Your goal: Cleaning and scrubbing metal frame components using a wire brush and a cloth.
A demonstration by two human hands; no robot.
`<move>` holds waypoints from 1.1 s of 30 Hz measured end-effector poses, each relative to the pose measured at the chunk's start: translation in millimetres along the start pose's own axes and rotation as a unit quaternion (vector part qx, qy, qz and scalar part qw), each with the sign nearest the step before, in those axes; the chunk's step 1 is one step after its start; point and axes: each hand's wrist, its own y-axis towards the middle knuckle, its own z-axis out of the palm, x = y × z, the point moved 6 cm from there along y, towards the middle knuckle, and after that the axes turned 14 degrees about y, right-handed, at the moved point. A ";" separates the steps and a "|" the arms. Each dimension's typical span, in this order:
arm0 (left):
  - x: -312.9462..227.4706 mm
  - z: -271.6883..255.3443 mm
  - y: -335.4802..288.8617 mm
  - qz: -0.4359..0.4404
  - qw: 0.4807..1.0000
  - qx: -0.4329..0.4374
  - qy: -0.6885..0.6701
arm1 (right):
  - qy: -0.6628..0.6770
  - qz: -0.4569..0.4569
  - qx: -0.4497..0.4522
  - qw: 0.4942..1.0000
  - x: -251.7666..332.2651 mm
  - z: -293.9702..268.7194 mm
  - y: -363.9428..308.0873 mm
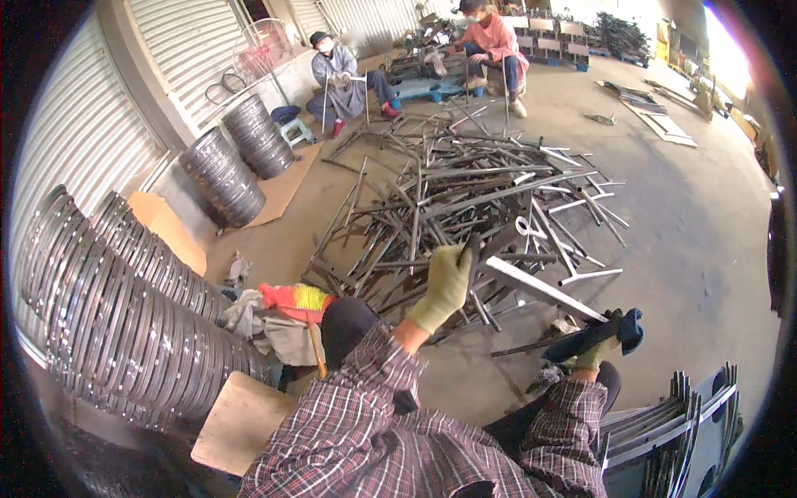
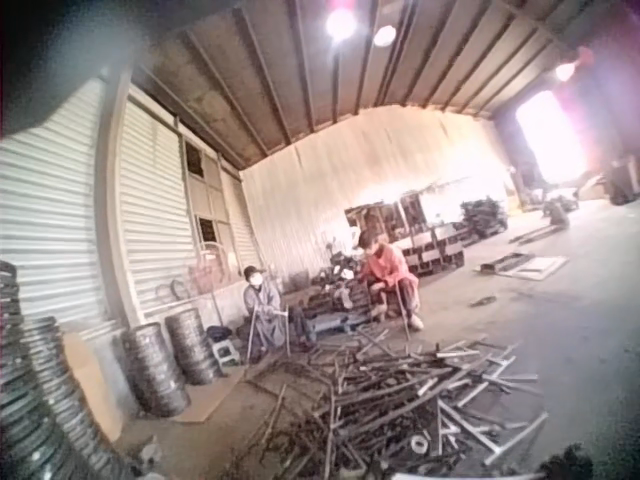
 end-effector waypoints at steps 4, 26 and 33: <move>-31.1 -18.4 -18.8 0.137 0.980 -0.027 -0.144 | -0.043 -0.022 0.019 0.999 9.4 -1.0 -4.9; 21.4 2.0 -22.4 0.205 0.978 -0.020 0.038 | -0.042 0.068 0.033 0.996 -37.3 -32.7 9.4; 68.6 -0.3 -26.9 0.067 0.995 0.062 0.050 | 0.012 0.217 0.012 0.976 -43.7 -11.8 -25.5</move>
